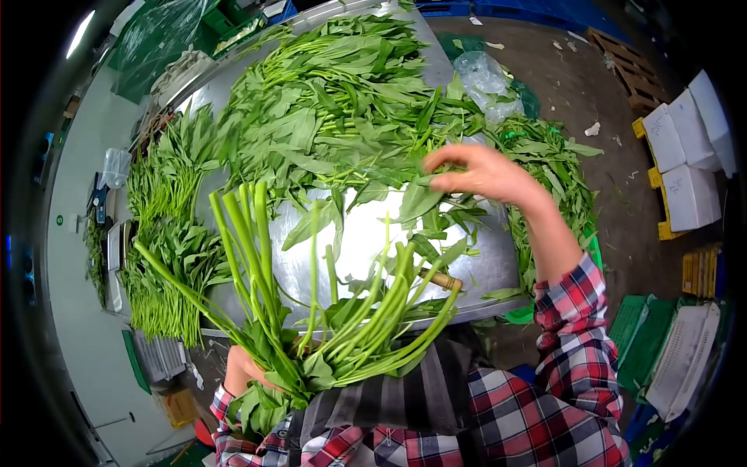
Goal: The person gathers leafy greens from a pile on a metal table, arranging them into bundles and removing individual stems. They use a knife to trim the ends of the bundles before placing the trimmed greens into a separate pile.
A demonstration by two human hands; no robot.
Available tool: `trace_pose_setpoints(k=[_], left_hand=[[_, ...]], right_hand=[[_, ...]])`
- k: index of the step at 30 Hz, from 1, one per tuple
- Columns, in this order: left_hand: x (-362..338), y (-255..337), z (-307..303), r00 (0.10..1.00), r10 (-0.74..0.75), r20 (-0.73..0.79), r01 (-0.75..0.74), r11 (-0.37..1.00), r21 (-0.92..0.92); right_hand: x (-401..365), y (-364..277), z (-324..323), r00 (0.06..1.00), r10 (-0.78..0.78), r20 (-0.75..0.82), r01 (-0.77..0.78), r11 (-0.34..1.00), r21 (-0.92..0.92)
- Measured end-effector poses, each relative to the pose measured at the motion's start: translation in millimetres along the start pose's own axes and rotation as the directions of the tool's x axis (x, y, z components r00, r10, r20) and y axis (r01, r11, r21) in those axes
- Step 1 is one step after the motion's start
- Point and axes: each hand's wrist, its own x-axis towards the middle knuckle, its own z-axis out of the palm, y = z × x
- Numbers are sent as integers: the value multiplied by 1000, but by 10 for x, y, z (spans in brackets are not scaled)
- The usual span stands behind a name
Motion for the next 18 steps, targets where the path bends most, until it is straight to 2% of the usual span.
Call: trace_pose_setpoints(k=[1,2,4,5,6,8,9,10,11,12,14,15,18], left_hand=[[38,18,-22,1000,-15,10,15,1000,-11],[61,37,-45,999,-32,18,32,999,-11],[139,68,-76,996,-75,38,75,997,-20],[172,91,-83,995,-93,49,94,995,-23],[200,110,-99,992,-114,60,116,993,-27],[250,135,-136,983,-161,92,164,986,-31],[266,136,-158,975,-196,108,200,980,-24],[263,75,-213,981,-95,171,88,995,44],[304,84,-217,972,-54,229,46,998,39],[384,129,-222,950,10,311,-17,1000,18],[504,164,-231,903,88,421,-79,996,-41],[525,149,-202,905,84,416,-60,996,-69],[521,51,-73,947,-18,320,78,982,-173]], right_hand=[[104,90,94,975,-53,215,32,995,98],[208,181,189,902,-103,419,19,980,198],[281,66,418,752,-172,636,49,977,207],[220,-135,577,672,-173,720,0,972,234],[200,-206,789,618,-329,714,44,921,387],[174,-371,1076,503,-440,744,20,866,499],[159,-473,1103,445,-398,803,-33,888,458],[131,-520,1047,537,-308,785,13,934,357],[98,-516,984,624,-220,750,48,969,244],[67,-442,916,694,-256,673,16,940,341],[31,-310,742,744,-284,604,49,925,376],[14,-243,654,767,-298,568,67,918,391],[-147,-466,337,773,-166,612,20,971,239]])
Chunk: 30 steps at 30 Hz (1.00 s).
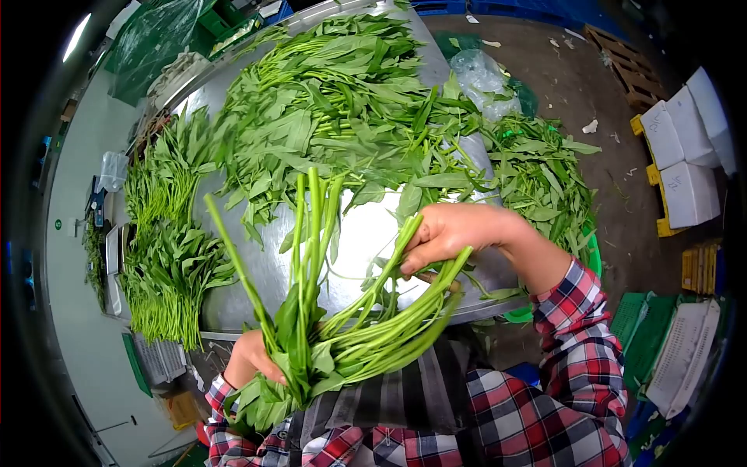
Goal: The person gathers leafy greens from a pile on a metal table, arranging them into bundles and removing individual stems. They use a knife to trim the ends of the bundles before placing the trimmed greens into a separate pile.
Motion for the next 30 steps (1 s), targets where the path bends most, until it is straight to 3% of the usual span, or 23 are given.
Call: trace_pose_setpoints(k=[3,4,6,7,9,11,12,14,15,16,19,20,22,24,25,26,28,30], left_hand=[[89,47,13,989,-98,114,109,989,-95],[74,51,29,987,-97,127,110,989,-103],[26,-32,22,989,-38,142,50,995,-82],[2,-72,19,989,-9,149,20,997,-72],[-28,-95,10,988,-35,148,48,996,-82],[-6,-58,27,991,-60,118,70,995,-75],[4,-41,40,992,-73,100,80,994,-75],[21,-2,36,994,-85,69,90,993,-79],[8,16,34,994,-94,47,98,992,-76],[13,22,24,994,-105,23,106,992,-71],[-45,60,37,992,-117,-57,113,991,-71],[-56,74,61,989,-131,-68,127,989,-71],[-121,72,124,982,-144,-124,134,988,-82],[-159,63,191,975,-157,-155,144,985,-93],[-175,57,226,971,-163,-174,148,984,-96],[-186,54,250,968,-170,-186,152,983,-107],[-202,54,280,960,-181,-211,159,980,-117],[-175,59,299,957,-187,-223,161,978,-131]], right_hand=[[-97,110,-166,979,15,-201,-97,908,-409],[-228,261,-286,924,-40,-381,-97,938,-333],[-442,277,-528,796,61,-603,-277,921,-273],[-523,204,-605,729,189,-658,-464,843,-272],[-461,111,-515,766,114,-633,-478,760,-441],[-246,333,-462,849,-168,-501,-180,799,-574],[-153,433,-421,844,-300,-445,15,842,-540],[-115,590,-455,803,-231,-550,-104,854,-510],[-131,705,-461,731,-248,-636,-194,817,-543],[-222,659,-435,659,-118,-743,-421,761,-494],[-247,860,-254,652,107,-751,-192,981,-26],[-216,850,-187,770,131,-624,-200,979,-41],[-94,1054,102,881,-11,-473,98,982,159],[129,1137,334,913,-105,-394,262,891,371],[191,1087,439,938,-84,-337,260,813,521],[208,870,518,945,-40,-324,184,885,427],[364,698,667,899,-163,-406,190,981,26],[545,603,790,802,-389,-454,272,914,-302]])
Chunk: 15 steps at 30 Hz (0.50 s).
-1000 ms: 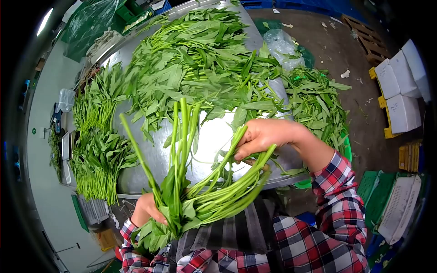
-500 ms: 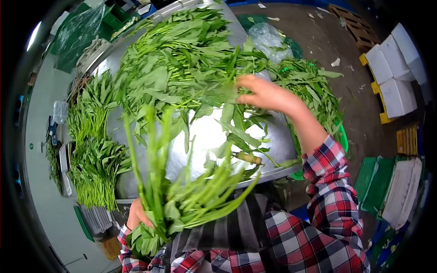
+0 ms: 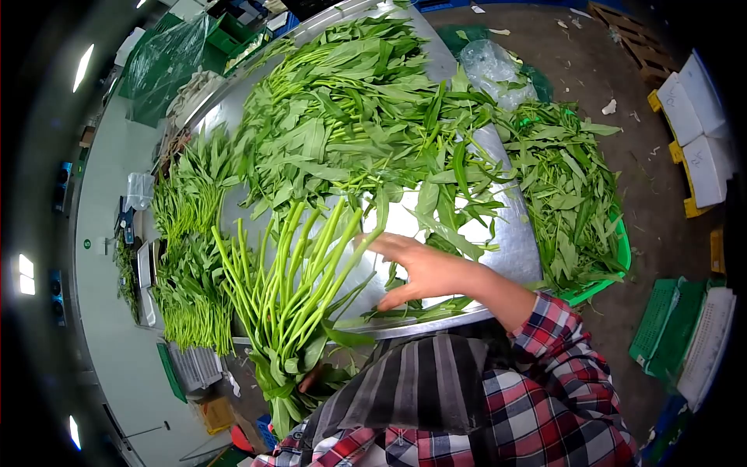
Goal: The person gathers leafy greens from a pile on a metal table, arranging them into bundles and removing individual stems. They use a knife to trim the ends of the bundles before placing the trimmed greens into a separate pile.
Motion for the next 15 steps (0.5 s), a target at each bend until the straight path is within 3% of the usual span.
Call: trace_pose_setpoints(k=[3,4,6,8,10,15], left_hand=[[24,-2,50,1000,-4,-28,4,1000,-17],[21,0,71,999,-7,-38,6,1000,-26],[14,-32,115,998,-12,-69,9,999,-45],[-7,-61,158,994,-24,-109,16,997,-76],[-32,-106,216,988,-49,-146,30,991,-132],[-54,-244,255,975,-152,-165,91,940,-330]], right_hand=[[98,-86,-18,962,8,273,57,971,-230],[54,31,-3,964,-12,267,62,981,-181],[0,-37,-149,841,240,484,-96,948,-302],[-150,-123,-329,725,360,587,-258,932,-254],[-311,-225,-564,703,381,600,-399,910,-111],[-547,-487,-882,727,437,530,-508,861,-12]])
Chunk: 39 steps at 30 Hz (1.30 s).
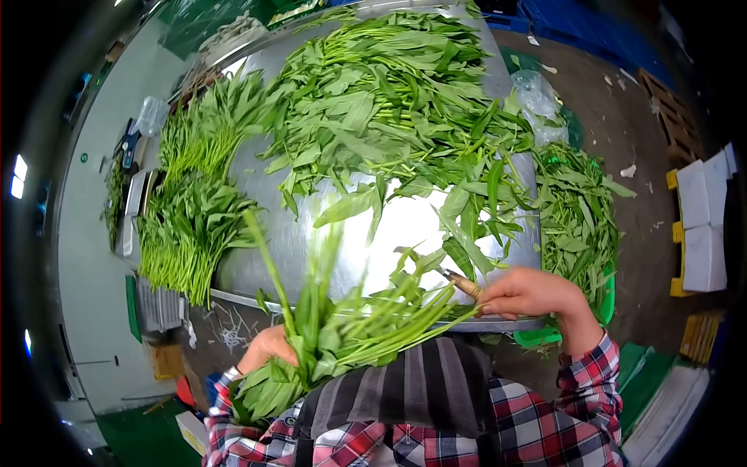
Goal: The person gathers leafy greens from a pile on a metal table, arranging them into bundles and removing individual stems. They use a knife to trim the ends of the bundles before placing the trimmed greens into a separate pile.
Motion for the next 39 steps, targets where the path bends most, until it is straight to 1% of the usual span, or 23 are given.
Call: trace_pose_setpoints(k=[3,5,7,9,11,12,14,15,16,17,21,23,24,25,27,29,30,31,32,33,36,37,39], left_hand=[[58,-104,-201,962,-200,184,205,979,-5],[75,-87,-333,923,-283,261,260,958,122],[120,33,-304,889,-351,293,325,936,135],[174,169,-287,843,-422,332,404,906,125],[284,363,-269,790,-473,390,430,881,197],[378,469,-267,760,-498,417,440,867,234],[505,653,-247,658,-578,483,490,815,308],[544,746,-238,607,-624,492,525,780,342],[579,797,-260,553,-668,498,554,741,380],[598,731,-354,551,-636,541,525,768,367],[771,724,-675,436,-653,619,588,728,354],[860,714,-772,472,-605,641,571,764,301],[888,711,-832,495,-582,646,564,780,270],[978,702,-946,531,-257,808,191,965,181],[1207,842,-1038,401,48,915,-202,979,37],[1627,1161,-892,287,-115,951,-255,948,192],[1778,1396,-777,493,-270,827,-399,775,491],[1927,1632,-661,659,-403,635,-415,509,754],[1799,1897,-557,960,-221,169,-175,-4,985],[1637,1961,-581,966,-135,219,-199,146,969],[1098,1933,-838,949,179,261,-316,529,787],[984,1572,-874,934,8,358,-287,615,735],[754,855,-942,793,-335,509,-123,730,673]], right_hand=[[-60,45,-25,996,45,-71,-42,999,32],[-78,238,-192,911,202,-359,-227,974,-27],[-35,223,-293,740,-41,-672,-380,798,-467],[129,-140,-295,622,-462,-632,-332,576,-747],[482,-856,-217,581,-657,-480,43,614,-788],[714,-1103,-166,550,-767,-330,245,526,-814],[1326,-1142,33,753,-656,-47,539,656,-528],[1558,-1179,119,977,-203,69,214,914,-344],[1761,-1103,165,985,-77,151,121,946,-302],[1875,-914,256,977,8,213,52,960,-276],[1538,-281,531,929,203,309,-169,976,-136],[1224,-111,714,909,219,354,-228,974,-17],[1069,-71,806,919,148,365,-189,979,79],[957,-44,899,930,99,355,-166,973,162],[830,-19,1138,962,67,265,-148,943,299],[794,-37,1331,981,121,153,-171,910,378],[791,63,1434,979,158,125,-199,861,469],[806,268,1561,976,193,105,-219,802,555],[830,378,1642,970,226,93,-233,738,633],[839,302,1669,969,248,18,-176,633,754],[812,366,1848,941,337,-34,-117,418,901],[798,415,1875,945,327,-33,-111,412,904],[792,439,1906,955,295,-32,-64,309,949]])
